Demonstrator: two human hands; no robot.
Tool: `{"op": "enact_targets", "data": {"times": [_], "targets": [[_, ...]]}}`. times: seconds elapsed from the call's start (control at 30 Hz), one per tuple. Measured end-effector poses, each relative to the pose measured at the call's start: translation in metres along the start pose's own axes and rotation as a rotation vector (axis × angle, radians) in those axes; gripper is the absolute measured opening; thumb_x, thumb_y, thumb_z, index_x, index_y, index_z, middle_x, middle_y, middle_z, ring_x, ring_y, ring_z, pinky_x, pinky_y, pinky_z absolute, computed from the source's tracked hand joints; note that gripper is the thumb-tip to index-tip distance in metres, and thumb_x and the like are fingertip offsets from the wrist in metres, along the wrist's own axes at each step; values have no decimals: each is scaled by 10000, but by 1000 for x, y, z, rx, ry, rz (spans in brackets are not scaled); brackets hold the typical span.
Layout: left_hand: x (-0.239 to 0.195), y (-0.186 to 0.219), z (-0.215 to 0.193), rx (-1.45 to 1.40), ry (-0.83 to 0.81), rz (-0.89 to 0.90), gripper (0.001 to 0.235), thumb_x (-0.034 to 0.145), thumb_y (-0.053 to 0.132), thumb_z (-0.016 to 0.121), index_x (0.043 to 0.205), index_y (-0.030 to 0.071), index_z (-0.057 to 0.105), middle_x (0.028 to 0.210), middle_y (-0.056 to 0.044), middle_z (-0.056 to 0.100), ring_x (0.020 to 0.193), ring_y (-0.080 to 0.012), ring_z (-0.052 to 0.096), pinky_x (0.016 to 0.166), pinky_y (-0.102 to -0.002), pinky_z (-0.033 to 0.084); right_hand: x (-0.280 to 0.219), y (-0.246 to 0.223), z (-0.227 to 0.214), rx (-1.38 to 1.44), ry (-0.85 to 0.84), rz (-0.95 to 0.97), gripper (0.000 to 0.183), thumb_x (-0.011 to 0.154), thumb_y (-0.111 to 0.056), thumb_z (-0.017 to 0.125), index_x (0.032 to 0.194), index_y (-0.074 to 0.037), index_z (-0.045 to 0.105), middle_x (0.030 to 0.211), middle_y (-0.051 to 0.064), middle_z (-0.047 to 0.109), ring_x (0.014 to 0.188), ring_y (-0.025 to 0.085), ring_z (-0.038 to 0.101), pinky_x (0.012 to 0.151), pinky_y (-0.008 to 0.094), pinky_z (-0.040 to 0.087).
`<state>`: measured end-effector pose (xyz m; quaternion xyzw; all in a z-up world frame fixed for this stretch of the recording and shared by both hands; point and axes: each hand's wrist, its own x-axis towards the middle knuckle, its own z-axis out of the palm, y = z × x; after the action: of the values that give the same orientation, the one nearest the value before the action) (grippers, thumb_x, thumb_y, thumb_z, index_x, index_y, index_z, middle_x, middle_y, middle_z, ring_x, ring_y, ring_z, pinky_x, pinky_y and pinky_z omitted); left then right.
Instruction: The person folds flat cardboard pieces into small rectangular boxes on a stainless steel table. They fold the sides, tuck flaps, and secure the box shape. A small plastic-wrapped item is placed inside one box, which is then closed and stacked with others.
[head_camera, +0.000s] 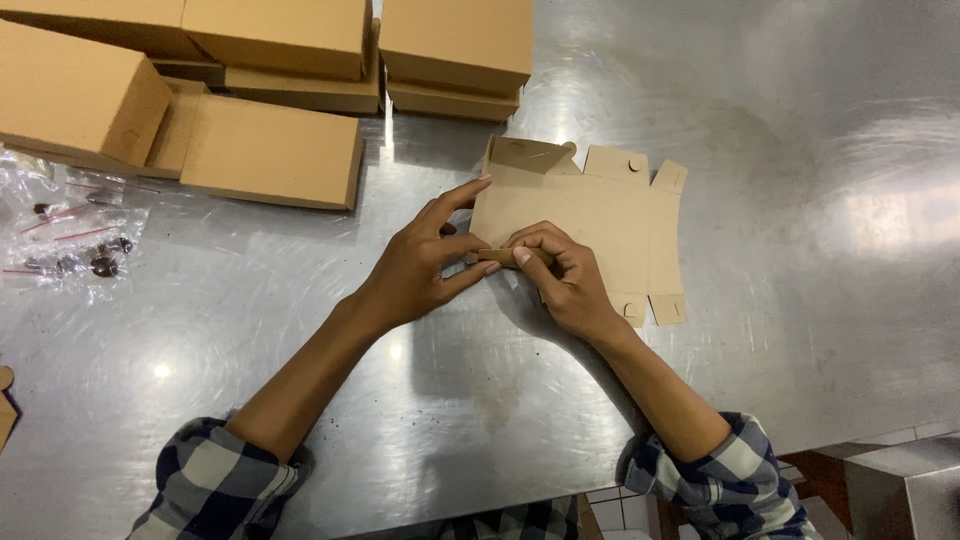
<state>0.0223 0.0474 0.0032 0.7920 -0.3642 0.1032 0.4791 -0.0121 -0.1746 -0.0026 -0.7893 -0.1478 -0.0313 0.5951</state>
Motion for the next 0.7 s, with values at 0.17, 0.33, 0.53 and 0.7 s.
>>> {"op": "enact_targets", "data": {"times": [0.17, 0.33, 0.53, 0.7], "targets": [[-2, -4, 3, 44, 7, 32, 134, 881, 144, 847, 878, 43, 759, 1494, -167, 559, 1260, -414, 637, 931, -461, 586, 0, -3, 0, -9, -6, -2, 171, 1044, -86, 628, 986, 18, 751, 1004, 176, 721, 1000, 246, 684, 918, 400, 506], [-2, -5, 2, 80, -5, 52, 150, 877, 139, 841, 853, 34, 737, 1467, -164, 584, 1267, -425, 617, 962, -491, 559, 0, -4, 1, -28, -2, -4, 160, 1041, -76, 631, 992, 14, 754, 996, 170, 721, 993, 234, 682, 899, 384, 505], [-2, -2, 2, 28, -26, 46, 84, 855, 80, 816, 900, 38, 759, 1525, -198, 529, 1338, -469, 542, 1034, -544, 501, 0, -1, 0, -45, 4, -16, 154, 1035, -78, 637, 996, 11, 757, 996, 173, 724, 993, 249, 693, 884, 389, 508], [-1, 0, 0, 20, -22, 56, 112, 898, 78, 786, 840, 21, 708, 1541, -197, 510, 1371, -477, 499, 1035, -565, 473, 0, -2, 0, -49, 12, -31, 159, 1036, -99, 655, 980, 2, 764, 975, 163, 726, 982, 248, 701, 889, 384, 513]]}}
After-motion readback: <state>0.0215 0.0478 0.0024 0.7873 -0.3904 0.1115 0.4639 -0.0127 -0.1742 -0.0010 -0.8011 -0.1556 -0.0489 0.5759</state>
